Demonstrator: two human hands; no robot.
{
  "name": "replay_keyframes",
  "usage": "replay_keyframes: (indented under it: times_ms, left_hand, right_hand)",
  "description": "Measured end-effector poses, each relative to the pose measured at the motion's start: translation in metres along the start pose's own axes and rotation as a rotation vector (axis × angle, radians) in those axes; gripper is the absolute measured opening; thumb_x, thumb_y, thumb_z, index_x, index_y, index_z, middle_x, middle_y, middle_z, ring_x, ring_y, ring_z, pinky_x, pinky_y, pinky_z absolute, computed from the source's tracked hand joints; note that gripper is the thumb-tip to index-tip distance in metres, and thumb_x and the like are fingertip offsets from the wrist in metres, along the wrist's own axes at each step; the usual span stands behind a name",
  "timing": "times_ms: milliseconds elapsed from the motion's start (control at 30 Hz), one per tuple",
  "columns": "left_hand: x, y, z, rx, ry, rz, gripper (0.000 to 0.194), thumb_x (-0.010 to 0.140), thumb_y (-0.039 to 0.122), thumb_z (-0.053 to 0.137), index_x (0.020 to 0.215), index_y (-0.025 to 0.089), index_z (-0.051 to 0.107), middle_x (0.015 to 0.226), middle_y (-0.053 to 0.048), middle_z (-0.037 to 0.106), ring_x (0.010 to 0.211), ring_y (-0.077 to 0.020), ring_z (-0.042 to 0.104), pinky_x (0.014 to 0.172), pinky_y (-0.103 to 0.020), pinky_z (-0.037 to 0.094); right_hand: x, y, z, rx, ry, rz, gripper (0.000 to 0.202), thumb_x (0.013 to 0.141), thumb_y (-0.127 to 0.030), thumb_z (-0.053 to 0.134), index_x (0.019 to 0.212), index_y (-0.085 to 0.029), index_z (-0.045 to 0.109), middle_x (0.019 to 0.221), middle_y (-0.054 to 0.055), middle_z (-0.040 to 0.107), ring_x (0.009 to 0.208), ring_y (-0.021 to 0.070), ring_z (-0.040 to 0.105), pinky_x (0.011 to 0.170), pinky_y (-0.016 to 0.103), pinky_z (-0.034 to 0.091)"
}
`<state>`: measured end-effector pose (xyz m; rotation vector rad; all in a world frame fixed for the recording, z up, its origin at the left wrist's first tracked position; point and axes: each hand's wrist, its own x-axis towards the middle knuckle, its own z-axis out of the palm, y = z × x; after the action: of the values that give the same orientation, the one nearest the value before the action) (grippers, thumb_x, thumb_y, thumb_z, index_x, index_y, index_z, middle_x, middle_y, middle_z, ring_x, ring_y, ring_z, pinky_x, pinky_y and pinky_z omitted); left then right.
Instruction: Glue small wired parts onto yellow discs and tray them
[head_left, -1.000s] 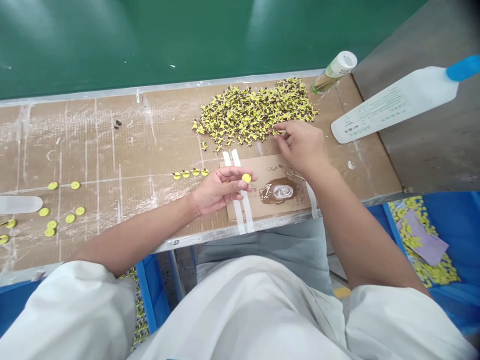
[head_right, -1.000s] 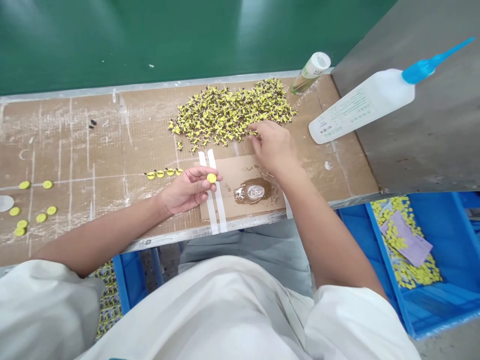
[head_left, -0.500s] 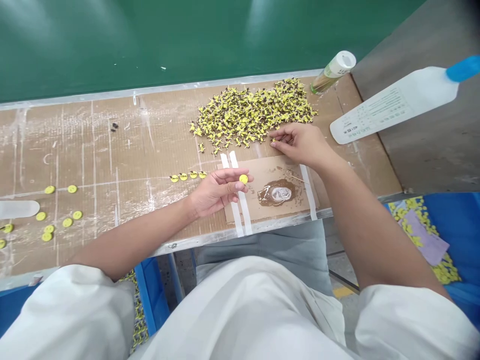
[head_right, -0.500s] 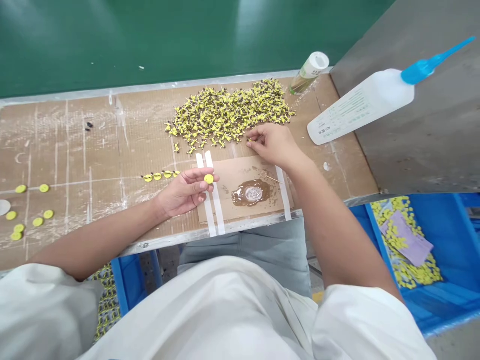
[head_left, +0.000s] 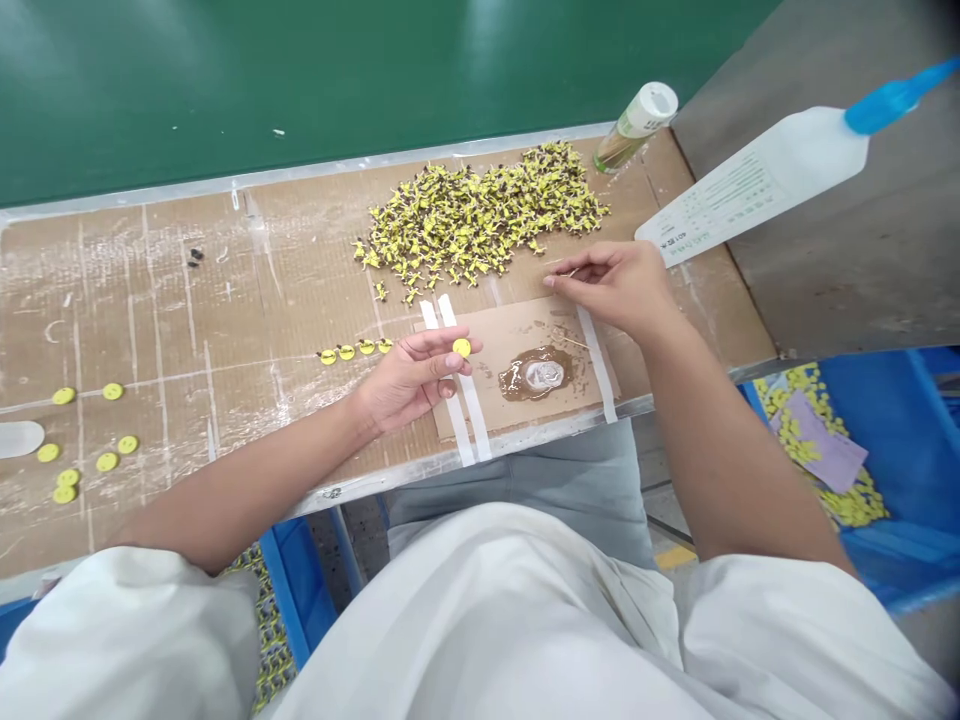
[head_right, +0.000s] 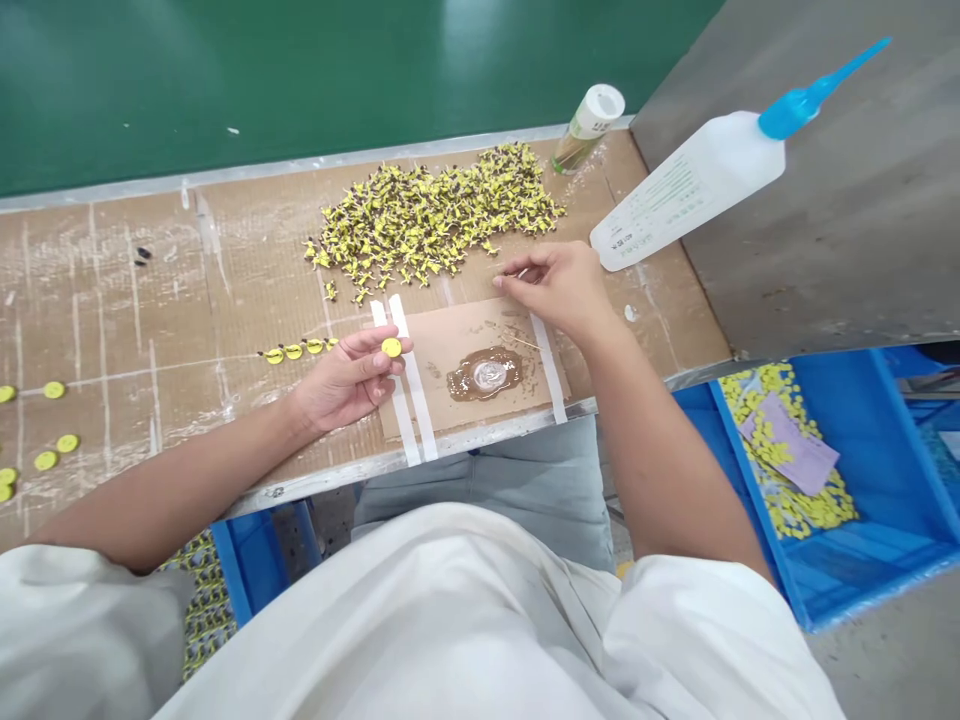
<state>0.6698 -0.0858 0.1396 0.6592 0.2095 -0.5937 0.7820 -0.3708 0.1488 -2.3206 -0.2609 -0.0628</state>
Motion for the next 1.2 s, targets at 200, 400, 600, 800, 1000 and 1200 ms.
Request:
replay_keyframes:
  times_ms: [200, 400, 600, 800, 1000, 1200]
  left_hand:
    - [0.0, 0.001, 0.001, -0.021, 0.007, -0.011, 0.033, 0.062, 0.017, 0.094, 0.092, 0.021, 0.081, 0.091, -0.004, 0.079, 0.059, -0.005, 0.066, 0.044, -0.009, 0.046]
    - [0.0, 0.0, 0.005, 0.0, 0.02, -0.004, 0.037, 0.06, 0.014, 0.094, 0.093, 0.023, 0.081, 0.093, -0.003, 0.08, 0.06, -0.0043, 0.066, 0.046, -0.008, 0.047]
    - [0.0, 0.0, 0.004, 0.014, 0.039, -0.003, 0.036, 0.059, 0.014, 0.094, 0.091, 0.023, 0.081, 0.091, -0.002, 0.079, 0.063, -0.0059, 0.068, 0.049, -0.009, 0.049]
    - [0.001, -0.001, 0.003, 0.019, 0.021, 0.004, 0.032, 0.062, 0.016, 0.093, 0.091, 0.022, 0.081, 0.091, -0.004, 0.079, 0.062, -0.0044, 0.065, 0.049, -0.009, 0.048]
    - [0.001, -0.001, 0.003, 0.03, -0.007, 0.008, 0.029, 0.067, 0.018, 0.091, 0.093, 0.021, 0.081, 0.091, -0.003, 0.079, 0.059, -0.0028, 0.062, 0.049, -0.009, 0.046]
    - [0.001, 0.0, 0.004, 0.033, -0.006, -0.005, 0.03, 0.068, 0.022, 0.091, 0.095, 0.021, 0.08, 0.09, -0.003, 0.078, 0.06, -0.0039, 0.063, 0.049, -0.011, 0.047]
  right_hand:
    - [-0.083, -0.016, -0.011, 0.122, 0.438, 0.064, 0.024, 0.077, -0.039, 0.086, 0.092, -0.022, 0.08, 0.085, 0.005, 0.075, 0.072, 0.0193, 0.07, 0.066, 0.033, 0.056]
    - [-0.153, -0.002, 0.011, -0.078, 0.575, -0.014, 0.021, 0.081, -0.033, 0.085, 0.099, -0.023, 0.079, 0.093, 0.002, 0.076, 0.075, 0.0197, 0.073, 0.07, 0.033, 0.06]
    - [-0.165, 0.006, 0.013, -0.23, 0.495, -0.163, 0.02, 0.088, -0.023, 0.077, 0.107, -0.028, 0.077, 0.1, 0.0, 0.076, 0.088, 0.019, 0.075, 0.081, 0.031, 0.062]
    - [-0.161, -0.021, 0.031, 0.183, 0.828, 0.048, 0.022, 0.081, -0.03, 0.084, 0.099, -0.019, 0.078, 0.09, 0.004, 0.076, 0.076, 0.0197, 0.074, 0.073, 0.034, 0.063]
    - [-0.148, -0.035, 0.057, 0.304, 0.759, -0.243, 0.022, 0.081, -0.013, 0.079, 0.1, -0.024, 0.078, 0.092, 0.002, 0.076, 0.081, 0.0166, 0.072, 0.073, 0.032, 0.06]
    - [-0.14, -0.027, 0.062, 0.22, 0.698, -0.306, 0.021, 0.084, -0.015, 0.078, 0.102, -0.026, 0.078, 0.09, 0.002, 0.075, 0.078, 0.0156, 0.07, 0.071, 0.031, 0.06]
